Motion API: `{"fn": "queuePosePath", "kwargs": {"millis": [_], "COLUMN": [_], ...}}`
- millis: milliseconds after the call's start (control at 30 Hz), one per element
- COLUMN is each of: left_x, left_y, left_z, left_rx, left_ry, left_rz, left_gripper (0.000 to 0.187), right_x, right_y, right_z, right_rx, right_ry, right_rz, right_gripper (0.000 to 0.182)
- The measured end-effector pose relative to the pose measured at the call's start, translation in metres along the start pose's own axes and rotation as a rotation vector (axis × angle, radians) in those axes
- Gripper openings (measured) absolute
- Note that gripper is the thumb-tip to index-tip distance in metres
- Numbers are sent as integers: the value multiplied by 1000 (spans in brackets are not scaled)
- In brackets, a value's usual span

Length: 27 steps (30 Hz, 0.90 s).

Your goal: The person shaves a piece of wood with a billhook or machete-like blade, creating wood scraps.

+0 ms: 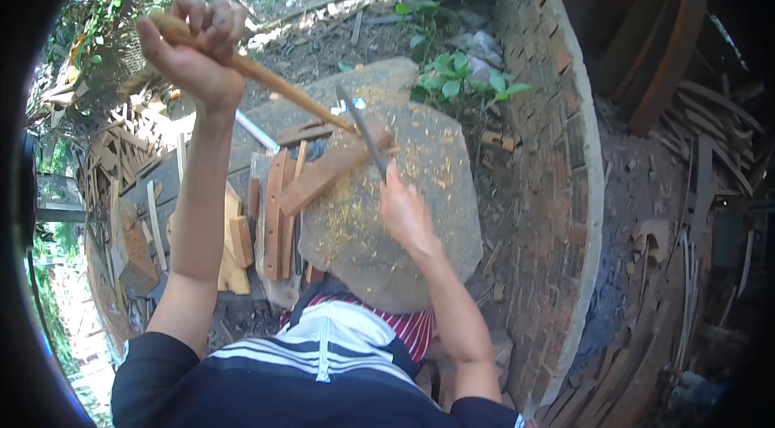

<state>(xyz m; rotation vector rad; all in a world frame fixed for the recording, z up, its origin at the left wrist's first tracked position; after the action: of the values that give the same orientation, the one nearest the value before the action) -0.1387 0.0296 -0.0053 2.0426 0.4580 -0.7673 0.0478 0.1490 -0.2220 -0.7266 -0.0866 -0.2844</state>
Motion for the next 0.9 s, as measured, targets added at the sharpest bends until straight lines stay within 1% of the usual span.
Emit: {"fn": "queuePosePath", "kwargs": {"millis": [33,67,133,200,267,333,367,467,500,533,567,600,667,700,767,800,867,900], "left_x": [1,-2,1,2,0,1,2,2,1,4,3,3,2,2,5,4,3,4], "left_y": [-3,-6,-3,-4,-5,-2,-1,-1,-2,-2,-2,-1,-2,-1,-1,0,0,1], "left_z": [0,-3,-9,-11,-8,-1,1,1,-2,-5,-5,-6,-3,-2,-2,1,5,3], "left_rx": [32,73,32,3,43,17,-13,11,21,24,0,1,20,21,-66,7,34,34], "left_ry": [-50,-100,-107,-116,-153,-142,-129,-182,-150,-113,-138,-137,-163,-162,-95,-131,-122,-124], "left_rz": [82,139,154,165,112,101,117,157,147,151,128,178,202,193,120,134,165,171], "left_gripper": [58,59,59,59,60,60,61,61,61,61,61,61,61,61,61,60,60,59], "right_x": [4,4,7,5,2,-9,-12,-13,-15,-10,-5,0,4,1,-9,-11,-10,-10], "right_y": [-11,-24,-53,-57,-53,-30,-23,-23,-31,-45,-55,-60,-68,-62,-31,-21,-3,1], "right_z": [14,34,58,54,46,15,9,17,28,44,54,60,69,58,16,9,-3,-3], "right_rx": [-61,-57,-166,-202,-231,-106,-94,-83,-80,-106,-131,-129,-228,-225,100,106,-60,-50], "right_ry": [4,9,138,116,101,58,17,11,2,31,60,47,92,95,54,69,-20,3], "right_rz": [-13,-16,98,77,76,37,21,63,69,84,94,89,108,116,52,59,-48,7], "right_gripper": [43,43,41,41,40,41,43,42,42,42,43,43,43,43,43,43,30,33]}}
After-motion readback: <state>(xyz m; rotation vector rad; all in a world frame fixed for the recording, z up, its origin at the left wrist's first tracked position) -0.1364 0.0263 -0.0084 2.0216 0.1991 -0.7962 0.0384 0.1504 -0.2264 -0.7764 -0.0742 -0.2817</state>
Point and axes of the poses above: each hand's wrist, its own x-axis away from the middle knuckle, its own z-axis out of the back of the hand, y = z × x, the point moved 2 cm from there along -x, towards the middle knuckle, and after that the axes turned 7 degrees about x, right-handed, at the moved point
